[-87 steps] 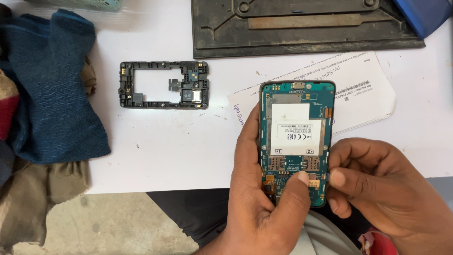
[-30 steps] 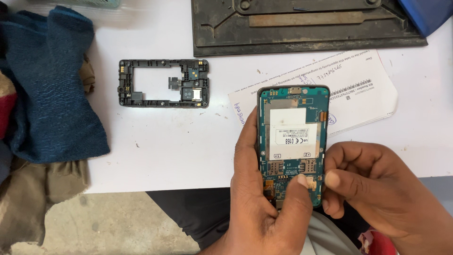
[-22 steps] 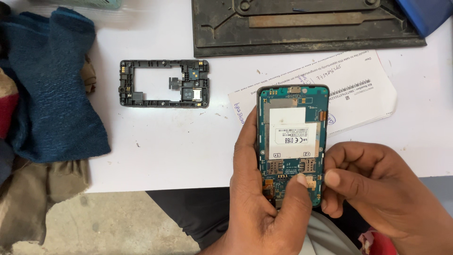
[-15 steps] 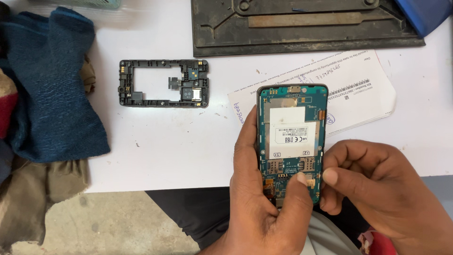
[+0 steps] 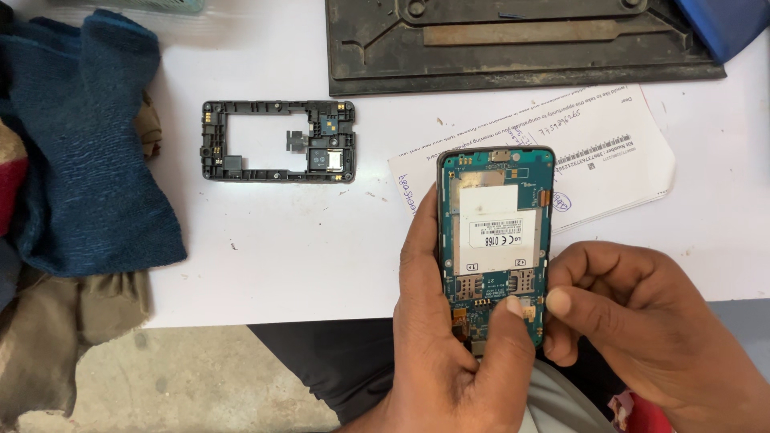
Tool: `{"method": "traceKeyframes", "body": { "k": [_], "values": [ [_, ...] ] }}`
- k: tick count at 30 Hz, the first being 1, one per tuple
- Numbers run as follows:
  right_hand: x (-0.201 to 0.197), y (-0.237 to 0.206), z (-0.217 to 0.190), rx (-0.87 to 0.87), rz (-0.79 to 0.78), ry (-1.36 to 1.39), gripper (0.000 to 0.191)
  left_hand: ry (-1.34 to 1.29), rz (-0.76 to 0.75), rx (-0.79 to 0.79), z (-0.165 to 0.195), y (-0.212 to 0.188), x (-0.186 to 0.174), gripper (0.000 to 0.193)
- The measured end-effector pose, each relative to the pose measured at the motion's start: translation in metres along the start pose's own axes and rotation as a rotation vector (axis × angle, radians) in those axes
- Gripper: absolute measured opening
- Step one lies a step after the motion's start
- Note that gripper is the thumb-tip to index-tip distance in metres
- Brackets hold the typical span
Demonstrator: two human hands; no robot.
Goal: The person holds a disassembled smartphone motherboard and uses a small blue plastic tool to press and align components along the edge. They then place the motherboard into the phone's black plastic frame, aligning the camera and connectors, and press the frame to secure it.
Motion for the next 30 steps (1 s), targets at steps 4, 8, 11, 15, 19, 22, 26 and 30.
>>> {"method": "traceKeyframes", "body": {
  "k": [4,8,11,15,19,22,26,30],
  "values": [
    [-0.004,0.001,0.006,0.051,0.021,-0.007,0.022,-0.021,-0.002,-0.008,0.001,0.0,0.0,0.077],
    [-0.003,0.001,0.007,0.063,0.014,-0.018,0.022,0.033,0.011,-0.011,0.002,0.0,-0.001,0.076],
    [-0.005,0.002,0.008,0.063,0.019,-0.026,0.022,0.011,0.001,0.001,0.002,0.0,0.001,0.077],
    [-0.004,0.004,0.005,0.012,-0.004,0.017,0.021,-0.014,-0.01,-0.009,0.0,0.0,0.001,0.075],
    [-0.008,0.003,0.011,0.065,0.012,0.026,0.024,-0.123,-0.024,-0.044,-0.005,0.0,0.001,0.077],
    [-0.011,0.004,0.013,0.083,0.012,0.043,0.026,-0.17,-0.012,-0.078,-0.008,0.0,0.0,0.077],
    [-0.011,0.007,0.015,0.076,-0.004,0.063,0.026,-0.126,-0.009,-0.066,-0.008,0.0,-0.001,0.077],
    [-0.013,0.007,0.019,0.084,0.0,0.044,0.027,-0.08,-0.022,-0.011,-0.004,-0.002,0.001,0.077]
  ]
}}
Point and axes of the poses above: each hand's wrist, its own y-axis towards the middle knuckle, its own x-axis out of the palm, z = x × y, the point moved 10 cm from there along y, towards the middle knuckle, and after that the axes turned 3 degrees about z, right-handed, at the moved point
